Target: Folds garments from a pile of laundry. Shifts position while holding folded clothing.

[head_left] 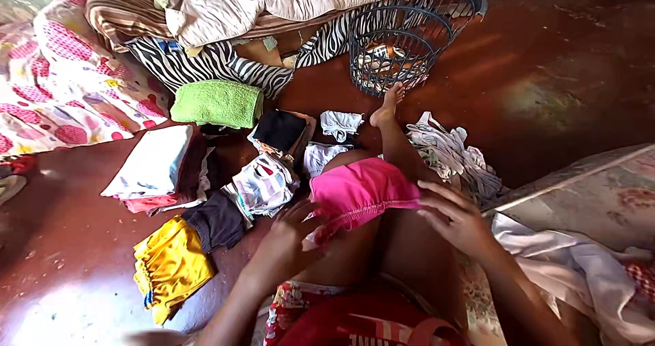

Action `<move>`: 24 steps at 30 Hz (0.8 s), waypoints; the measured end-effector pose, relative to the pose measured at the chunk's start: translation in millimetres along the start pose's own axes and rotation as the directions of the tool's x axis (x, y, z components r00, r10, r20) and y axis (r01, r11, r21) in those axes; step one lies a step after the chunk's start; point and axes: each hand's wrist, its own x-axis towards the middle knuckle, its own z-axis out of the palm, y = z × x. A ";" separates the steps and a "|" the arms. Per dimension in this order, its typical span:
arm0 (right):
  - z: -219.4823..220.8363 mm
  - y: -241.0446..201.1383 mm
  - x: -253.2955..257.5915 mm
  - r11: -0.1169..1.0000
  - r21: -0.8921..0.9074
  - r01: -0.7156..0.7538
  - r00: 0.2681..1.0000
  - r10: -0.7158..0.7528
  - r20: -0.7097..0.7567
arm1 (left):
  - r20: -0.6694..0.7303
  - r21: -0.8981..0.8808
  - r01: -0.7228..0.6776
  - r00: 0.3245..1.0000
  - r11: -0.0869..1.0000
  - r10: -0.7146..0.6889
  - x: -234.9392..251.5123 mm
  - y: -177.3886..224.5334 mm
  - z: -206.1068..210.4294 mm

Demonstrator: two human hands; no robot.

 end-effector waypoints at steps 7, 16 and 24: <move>50.5 -70.1 2.9 0.892 0.385 -0.237 0.964 0.165 0.210 | -0.102 0.160 0.228 0.972 0.961 -0.213 37.3 31.6 73.0; 34.5 -125.1 39.9 0.587 0.730 -0.350 0.931 0.133 0.339 | -0.353 -0.621 -0.146 0.929 0.770 -0.108 62.9 26.3 70.9; 41.8 -71.6 80.8 0.619 0.756 -0.212 0.977 0.115 0.180 | -0.030 -0.994 0.051 0.722 0.097 -0.691 133.0 18.7 35.3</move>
